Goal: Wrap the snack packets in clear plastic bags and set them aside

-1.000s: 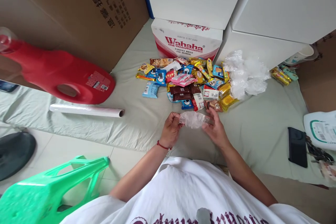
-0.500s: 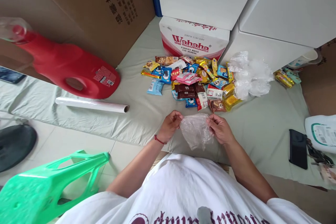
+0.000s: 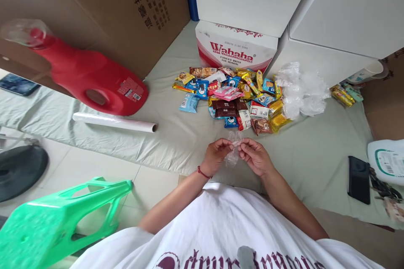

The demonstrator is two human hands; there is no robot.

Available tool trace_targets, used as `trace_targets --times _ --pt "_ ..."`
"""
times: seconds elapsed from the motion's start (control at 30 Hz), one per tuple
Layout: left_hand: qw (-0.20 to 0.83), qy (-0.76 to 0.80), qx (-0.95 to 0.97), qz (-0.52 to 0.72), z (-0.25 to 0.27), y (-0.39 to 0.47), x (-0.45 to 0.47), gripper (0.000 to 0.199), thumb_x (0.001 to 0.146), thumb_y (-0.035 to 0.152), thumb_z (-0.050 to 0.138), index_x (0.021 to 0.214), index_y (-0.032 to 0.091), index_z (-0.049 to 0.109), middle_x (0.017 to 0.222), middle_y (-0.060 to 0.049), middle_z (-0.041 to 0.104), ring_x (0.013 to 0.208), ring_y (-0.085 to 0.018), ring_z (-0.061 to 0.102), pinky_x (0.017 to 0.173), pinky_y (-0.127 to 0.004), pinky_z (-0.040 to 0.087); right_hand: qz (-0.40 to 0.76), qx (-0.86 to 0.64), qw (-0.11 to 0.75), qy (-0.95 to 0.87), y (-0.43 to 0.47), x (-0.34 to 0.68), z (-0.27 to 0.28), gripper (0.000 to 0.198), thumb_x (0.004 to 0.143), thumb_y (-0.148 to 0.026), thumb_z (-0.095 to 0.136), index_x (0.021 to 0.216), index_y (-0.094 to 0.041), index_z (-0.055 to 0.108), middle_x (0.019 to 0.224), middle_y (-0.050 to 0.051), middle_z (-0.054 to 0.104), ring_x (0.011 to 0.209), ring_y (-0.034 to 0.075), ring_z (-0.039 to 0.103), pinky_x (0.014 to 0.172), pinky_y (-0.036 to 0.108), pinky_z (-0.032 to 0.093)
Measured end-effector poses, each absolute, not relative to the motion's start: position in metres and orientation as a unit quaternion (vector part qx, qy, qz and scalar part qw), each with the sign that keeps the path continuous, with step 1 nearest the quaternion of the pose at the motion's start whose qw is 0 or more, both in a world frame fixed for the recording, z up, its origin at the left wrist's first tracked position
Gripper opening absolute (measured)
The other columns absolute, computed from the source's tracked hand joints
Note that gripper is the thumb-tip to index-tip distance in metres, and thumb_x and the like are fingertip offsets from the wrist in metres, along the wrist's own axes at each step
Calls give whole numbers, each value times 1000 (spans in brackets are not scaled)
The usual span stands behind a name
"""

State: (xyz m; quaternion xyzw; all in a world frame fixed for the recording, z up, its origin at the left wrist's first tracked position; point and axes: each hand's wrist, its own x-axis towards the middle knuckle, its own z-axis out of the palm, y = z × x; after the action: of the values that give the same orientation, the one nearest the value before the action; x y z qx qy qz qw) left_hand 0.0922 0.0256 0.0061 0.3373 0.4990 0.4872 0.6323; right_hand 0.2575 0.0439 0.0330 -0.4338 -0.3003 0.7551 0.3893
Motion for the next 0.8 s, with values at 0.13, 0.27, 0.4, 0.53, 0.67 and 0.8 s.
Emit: trace_targets --times 0.13,0.27,0.4,0.53,0.67,0.8 --pt "638 500 312 495 2 28 83 39 74 53 82 79 18 66 72 1 65 66 -11 55 64 -25 44 750 -456 399 -266 48 278 36 35 68 -41 92 85 -20 71 73 -3 61 53 5 44 44 16 32" --pt "604 523 272 537 5 33 78 38 81 54 75 81 20 56 67 4 58 57 -8 47 55 -21 40 734 -454 451 -228 53 297 40 32 68 -37 92 85 -22 70 74 -3 60 60 7 51 48 16 42" --pt "574 548 235 561 7 39 62 35 85 51 69 85 24 47 58 10 42 48 -8 38 46 -18 32 711 -478 478 -192 58 318 37 36 61 -36 93 84 -23 67 91 1 69 82 17 66 68 29 58" --pt "525 580 212 586 5 42 41 38 82 52 73 86 25 47 57 11 37 45 -7 33 39 -17 27 660 -566 429 -244 58 348 22 42 62 -47 89 85 -23 62 75 -1 62 66 16 61 56 27 49" --pt "514 602 211 574 1 38 36 39 80 53 74 88 24 49 61 10 42 44 -5 33 38 -17 27 386 -686 383 -484 50 360 26 34 78 -54 76 84 -23 64 83 4 62 73 19 58 67 34 51" --pt "535 576 235 572 3 32 51 40 82 56 73 89 24 50 61 10 42 45 -6 34 38 -18 27 235 -571 392 -682 39 315 50 16 96 -41 61 98 -26 68 97 8 66 90 24 61 87 41 50"
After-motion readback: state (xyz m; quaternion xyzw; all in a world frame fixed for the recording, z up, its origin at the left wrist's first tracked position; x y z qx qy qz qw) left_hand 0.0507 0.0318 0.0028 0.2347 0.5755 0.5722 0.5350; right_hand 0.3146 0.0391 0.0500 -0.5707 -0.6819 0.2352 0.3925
